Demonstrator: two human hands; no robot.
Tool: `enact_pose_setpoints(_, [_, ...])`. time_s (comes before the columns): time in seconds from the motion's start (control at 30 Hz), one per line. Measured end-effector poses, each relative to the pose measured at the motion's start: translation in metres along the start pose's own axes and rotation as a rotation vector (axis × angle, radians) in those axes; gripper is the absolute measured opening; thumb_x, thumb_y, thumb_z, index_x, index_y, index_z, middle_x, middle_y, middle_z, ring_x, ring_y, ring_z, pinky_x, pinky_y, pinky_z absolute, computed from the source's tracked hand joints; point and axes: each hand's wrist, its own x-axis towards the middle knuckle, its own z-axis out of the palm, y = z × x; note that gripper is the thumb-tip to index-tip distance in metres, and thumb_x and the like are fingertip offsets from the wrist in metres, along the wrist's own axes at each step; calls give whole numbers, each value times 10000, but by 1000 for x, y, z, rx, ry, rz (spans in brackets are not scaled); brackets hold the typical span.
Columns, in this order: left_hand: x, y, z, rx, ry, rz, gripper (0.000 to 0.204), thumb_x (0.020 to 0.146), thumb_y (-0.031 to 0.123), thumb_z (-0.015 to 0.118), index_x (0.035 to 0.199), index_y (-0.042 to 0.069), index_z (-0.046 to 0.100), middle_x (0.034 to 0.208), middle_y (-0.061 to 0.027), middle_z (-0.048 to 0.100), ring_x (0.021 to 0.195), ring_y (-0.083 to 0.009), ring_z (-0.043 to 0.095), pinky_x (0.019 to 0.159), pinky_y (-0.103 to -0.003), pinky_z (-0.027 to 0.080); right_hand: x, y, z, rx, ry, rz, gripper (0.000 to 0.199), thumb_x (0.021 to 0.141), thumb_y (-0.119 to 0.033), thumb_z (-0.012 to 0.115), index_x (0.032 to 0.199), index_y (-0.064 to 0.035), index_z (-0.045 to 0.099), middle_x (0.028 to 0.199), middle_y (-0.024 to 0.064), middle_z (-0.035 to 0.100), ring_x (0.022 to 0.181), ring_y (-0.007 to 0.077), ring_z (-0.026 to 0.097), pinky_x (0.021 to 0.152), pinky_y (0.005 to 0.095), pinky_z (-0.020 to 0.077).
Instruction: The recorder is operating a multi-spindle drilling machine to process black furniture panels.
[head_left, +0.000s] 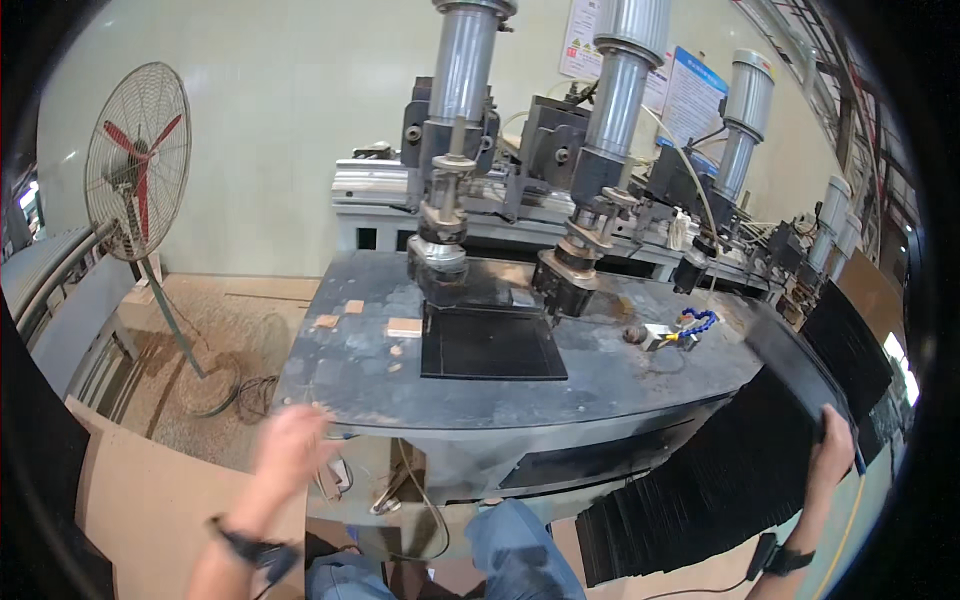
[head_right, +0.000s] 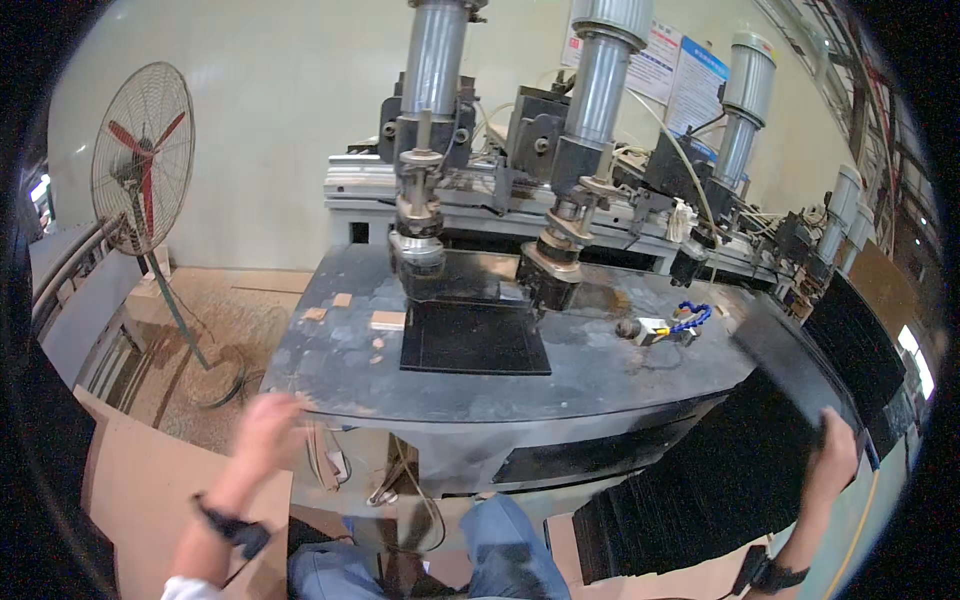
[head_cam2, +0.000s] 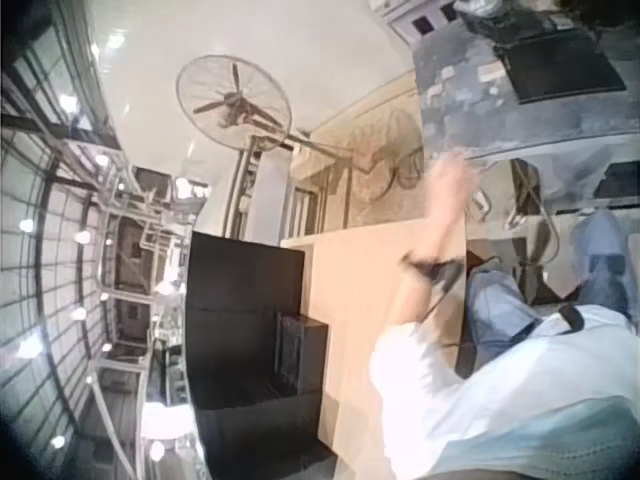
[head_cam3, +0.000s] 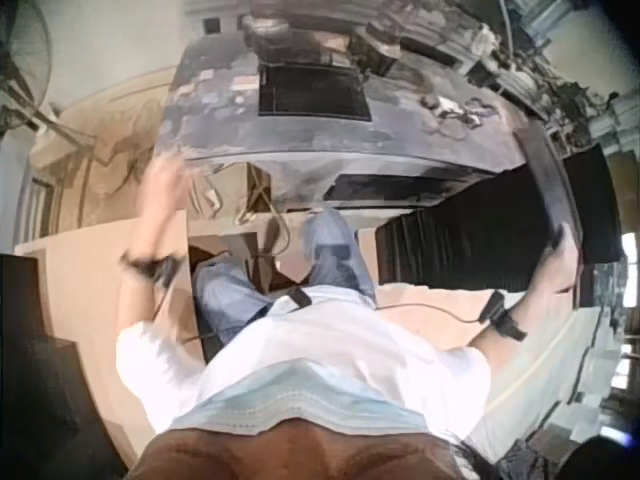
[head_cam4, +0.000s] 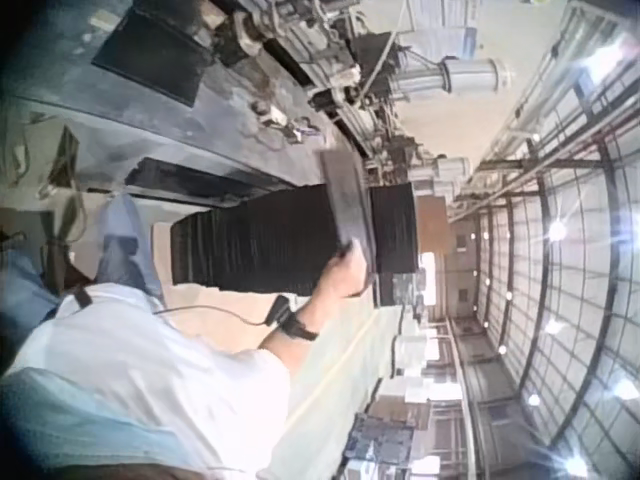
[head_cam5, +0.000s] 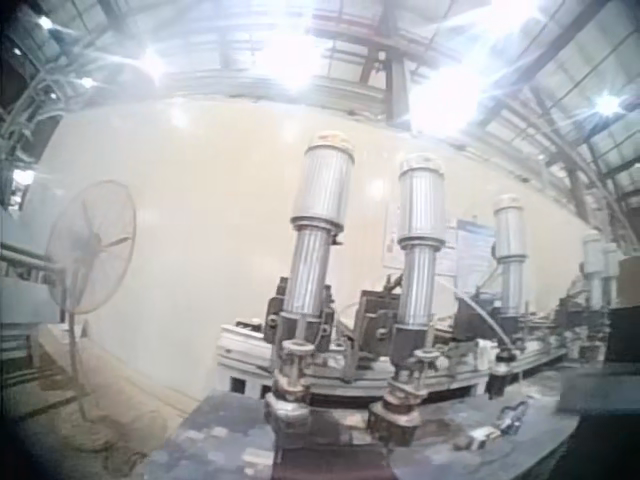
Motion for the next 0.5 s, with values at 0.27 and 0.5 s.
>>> enact_pose_setpoints(0.27, [150,109,228,159,-231,37,771,811,584,585,1321,14,484,1368,-153,455,1319,-343,349,1099,-539,242,43,-198,66,754,-122,-523,354,682,20,587,1006,-95,671,1036,110,687,976,298,654,869,407,519])
enact_pose_setpoints(0.5, [33,125,145,159,-101,330,363,718,145,614,1078,119,576,917,-57,507,905,-245,513,800,-357,455,-5,-331,186,924,-264,-609,477,645,14,635,1104,-116,621,1120,82,656,1044,278,618,916,417,497])
